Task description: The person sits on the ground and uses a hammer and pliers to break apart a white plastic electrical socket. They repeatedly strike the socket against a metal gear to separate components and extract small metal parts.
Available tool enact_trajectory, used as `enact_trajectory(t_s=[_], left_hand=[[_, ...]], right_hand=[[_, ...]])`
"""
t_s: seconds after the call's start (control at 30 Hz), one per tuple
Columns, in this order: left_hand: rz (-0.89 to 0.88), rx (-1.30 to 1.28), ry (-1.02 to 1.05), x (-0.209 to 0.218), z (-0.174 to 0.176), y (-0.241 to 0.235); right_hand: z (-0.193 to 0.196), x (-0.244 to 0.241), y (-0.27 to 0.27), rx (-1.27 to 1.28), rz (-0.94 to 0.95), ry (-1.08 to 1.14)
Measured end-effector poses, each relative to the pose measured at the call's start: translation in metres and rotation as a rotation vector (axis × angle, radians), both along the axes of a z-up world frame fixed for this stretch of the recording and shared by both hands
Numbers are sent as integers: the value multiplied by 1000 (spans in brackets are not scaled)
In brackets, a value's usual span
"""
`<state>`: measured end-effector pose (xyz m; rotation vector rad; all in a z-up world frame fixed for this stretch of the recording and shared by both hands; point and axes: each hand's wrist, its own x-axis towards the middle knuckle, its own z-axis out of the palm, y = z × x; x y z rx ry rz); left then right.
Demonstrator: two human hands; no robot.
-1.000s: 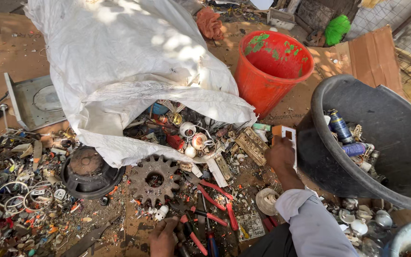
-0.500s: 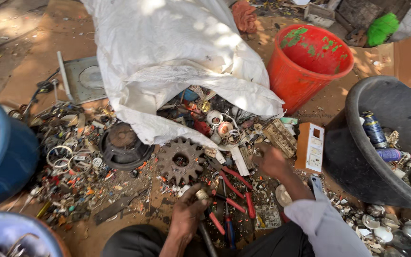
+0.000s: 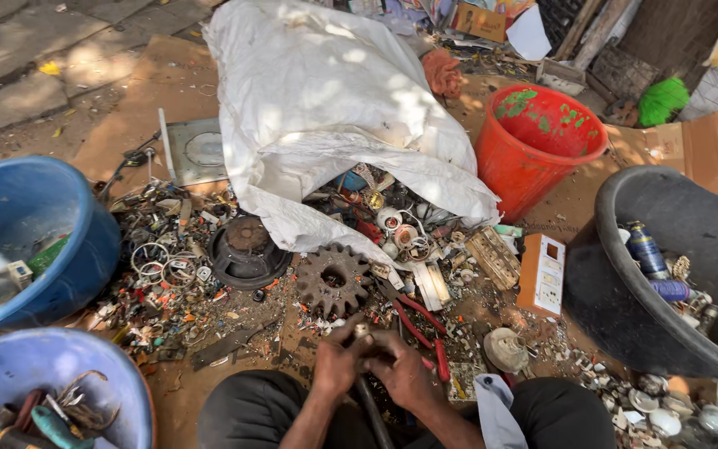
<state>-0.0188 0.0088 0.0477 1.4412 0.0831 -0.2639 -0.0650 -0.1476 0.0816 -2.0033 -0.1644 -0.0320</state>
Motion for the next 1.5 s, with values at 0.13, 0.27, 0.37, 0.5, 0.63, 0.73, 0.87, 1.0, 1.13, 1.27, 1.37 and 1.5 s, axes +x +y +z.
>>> enact_trajectory(t_s=[0.13, 0.27, 0.37, 0.5, 0.63, 0.73, 0.87, 1.0, 1.13, 1.27, 1.37, 1.5], left_hand=[[279, 458, -201, 36, 30, 48], [196, 686, -77, 70, 44, 68], [62, 773, -154, 80, 26, 53], [-41, 1022, -440, 90, -14, 41], [28, 1047, -688, 100, -33, 46], [41, 951, -123, 115, -38, 60], [326, 996, -374, 117, -35, 59], [-26, 1110, -585, 111, -33, 50], [306, 1243, -158, 121, -33, 69], [181, 1017, -363, 115, -35, 61], [31, 1003, -477, 111, -36, 48], [-19, 886, -190, 110, -22, 47]], right_hand=[[5, -10, 2, -162, -90, 355], [-16, -24, 7, -558, 75, 676], [-58, -27, 13, -637, 319, 797], [-115, -17, 7, -167, 111, 843], [-133, 1, -17, 231, 44, 1139], [-137, 1, -28, 539, 60, 1257], [-149, -5, -32, 552, 2, 1283], [-166, -5, -28, 666, -46, 1304], [-154, -3, -30, 730, -35, 1361], [-99, 1, -19, 678, -179, 1334], [-46, -3, -9, 591, -33, 929], [-8, 28, 1, 453, 74, 281]])
